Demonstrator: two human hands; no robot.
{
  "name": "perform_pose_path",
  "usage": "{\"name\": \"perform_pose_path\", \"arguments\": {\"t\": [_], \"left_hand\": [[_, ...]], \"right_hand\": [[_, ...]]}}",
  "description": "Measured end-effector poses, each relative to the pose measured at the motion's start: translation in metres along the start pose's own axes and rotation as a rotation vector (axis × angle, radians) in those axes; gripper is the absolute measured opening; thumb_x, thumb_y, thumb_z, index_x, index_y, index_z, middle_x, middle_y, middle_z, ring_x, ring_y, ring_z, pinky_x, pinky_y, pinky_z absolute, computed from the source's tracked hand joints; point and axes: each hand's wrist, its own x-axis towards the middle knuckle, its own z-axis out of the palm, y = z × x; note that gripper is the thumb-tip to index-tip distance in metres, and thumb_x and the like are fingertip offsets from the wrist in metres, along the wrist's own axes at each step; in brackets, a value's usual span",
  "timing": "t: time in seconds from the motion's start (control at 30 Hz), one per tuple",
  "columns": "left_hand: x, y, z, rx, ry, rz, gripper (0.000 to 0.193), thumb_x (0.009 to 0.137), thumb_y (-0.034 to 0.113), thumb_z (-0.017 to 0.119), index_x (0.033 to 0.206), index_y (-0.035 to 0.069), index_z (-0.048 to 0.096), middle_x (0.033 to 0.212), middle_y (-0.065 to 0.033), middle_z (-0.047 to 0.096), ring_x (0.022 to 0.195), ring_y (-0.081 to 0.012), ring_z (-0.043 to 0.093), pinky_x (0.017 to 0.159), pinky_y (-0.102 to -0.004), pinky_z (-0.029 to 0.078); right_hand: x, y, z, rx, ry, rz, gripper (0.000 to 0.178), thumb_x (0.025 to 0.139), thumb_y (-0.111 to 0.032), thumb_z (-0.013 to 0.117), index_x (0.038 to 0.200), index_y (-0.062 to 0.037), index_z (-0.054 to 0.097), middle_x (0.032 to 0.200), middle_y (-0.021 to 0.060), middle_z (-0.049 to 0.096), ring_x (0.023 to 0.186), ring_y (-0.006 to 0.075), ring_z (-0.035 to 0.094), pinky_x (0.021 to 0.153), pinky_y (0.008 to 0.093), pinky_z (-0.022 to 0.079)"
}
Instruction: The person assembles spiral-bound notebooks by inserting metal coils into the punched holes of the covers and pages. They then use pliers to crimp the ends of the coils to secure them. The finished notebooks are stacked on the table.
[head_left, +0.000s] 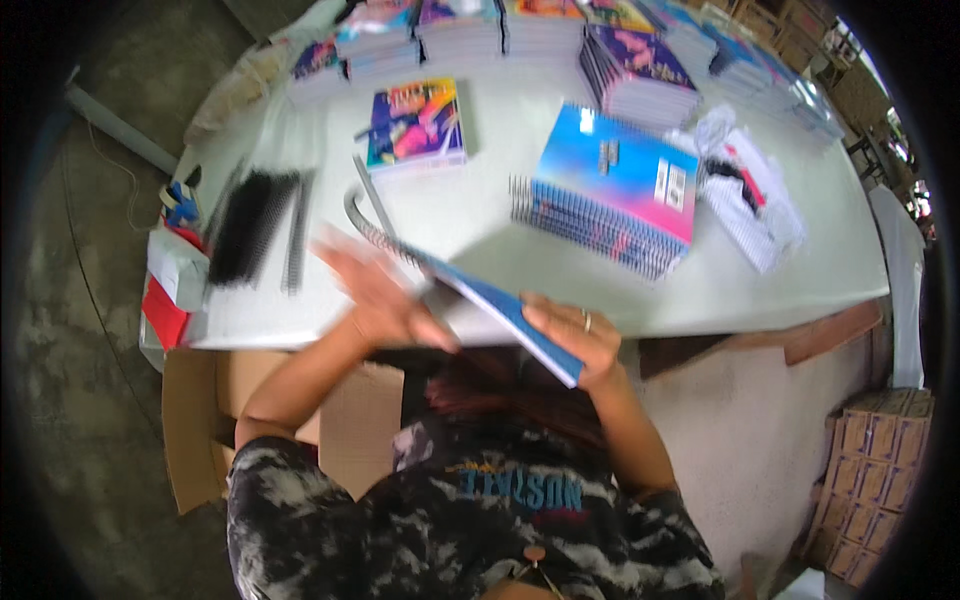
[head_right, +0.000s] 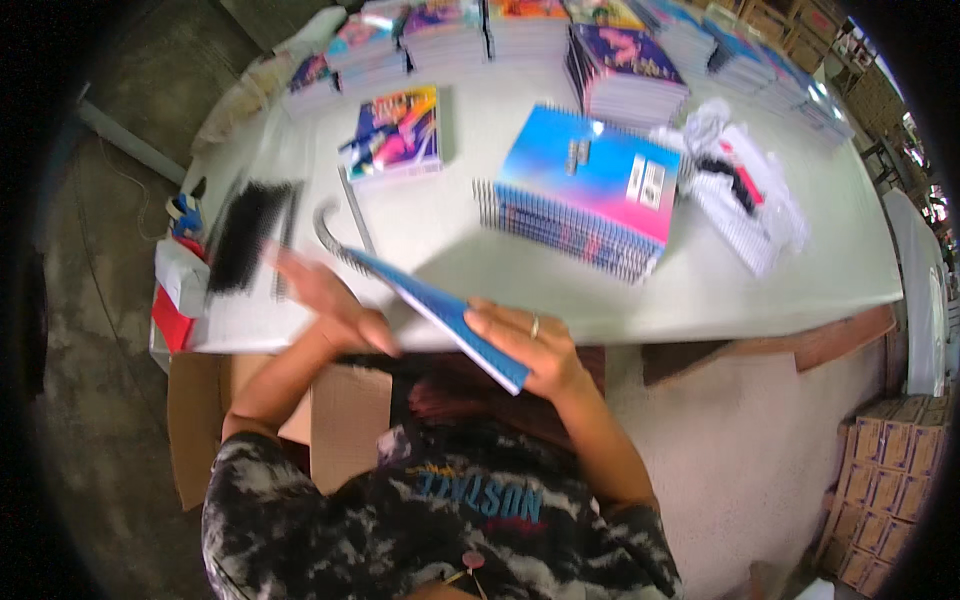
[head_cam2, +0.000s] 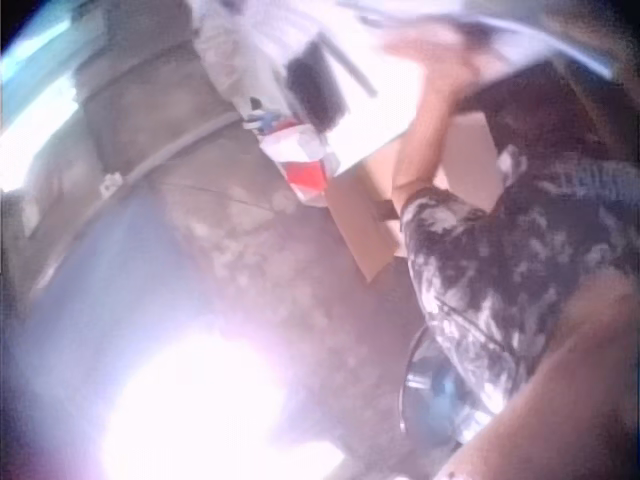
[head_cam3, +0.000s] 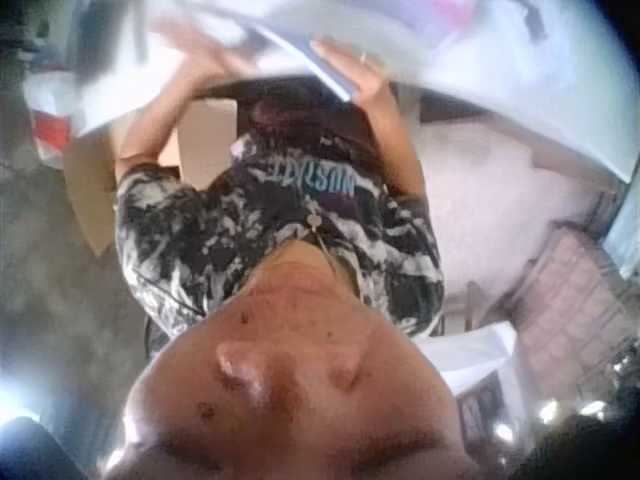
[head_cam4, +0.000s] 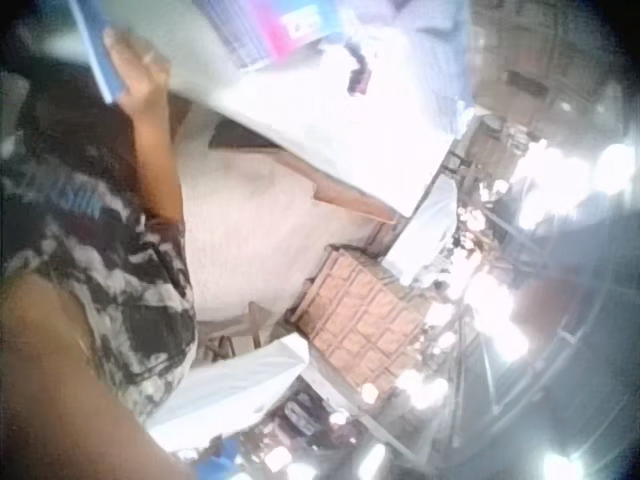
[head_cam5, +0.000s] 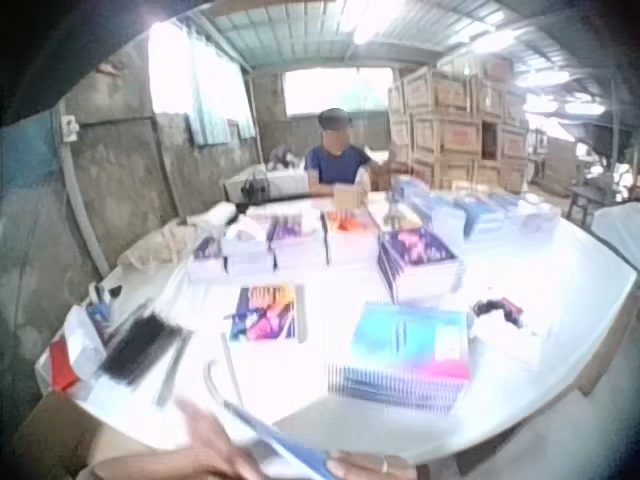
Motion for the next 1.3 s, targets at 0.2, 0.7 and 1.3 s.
{"name": "perform_pose_path", "arguments": {"t": [0.2, 0.7, 1.3], "left_hand": [[-0.021, 0.028, 0.02, -0.114, -0.236, -0.371, 0.122, 0.063, 0.085, 0.044, 0.142, -0.001, 0.01, 0.147, -0.0286, -0.001, 0.134, -0.0488, 0.0, 0.102, -0.0657, 0.002], [0.052, 0.01, 0.022, -0.087, 0.24, -0.518, 0.12, 0.069, 0.085, 0.031, 0.134, -0.015, 0.019, 0.142, -0.0372, 0.009, 0.133, -0.0499, 0.009, 0.105, -0.0603, -0.004], [0.041, 0.045, 0.017, -0.071, 0.004, -0.232, 0.107, 0.072, 0.075, 0.047, 0.137, -0.007, 0.025, 0.132, -0.031, 0.035, 0.131, -0.0471, 0.02, 0.105, -0.061, 0.01]], "right_hand": [[0.0, 0.006, -0.003, 0.047, 0.01, 0.013, 0.03, 0.071, -0.004, 0.07, 0.1, 0.0017, 0.066, 0.094, 0.0201, 0.066, 0.084, 0.0294, 0.067, 0.072, 0.0336, 0.054], [0.003, -0.003, 0.001, 0.09, -0.112, -0.051, 0.024, 0.076, -0.006, 0.067, 0.098, 0.0044, 0.065, 0.096, 0.0226, 0.066, 0.086, 0.03, 0.067, 0.074, 0.0346, 0.055], [-0.001, -0.009, -0.003, 0.064, -0.015, 0.006, 0.031, 0.072, -0.001, 0.068, 0.102, 0.0045, 0.063, 0.094, 0.0191, 0.066, 0.085, 0.029, 0.067, 0.074, 0.0343, 0.054]]}}
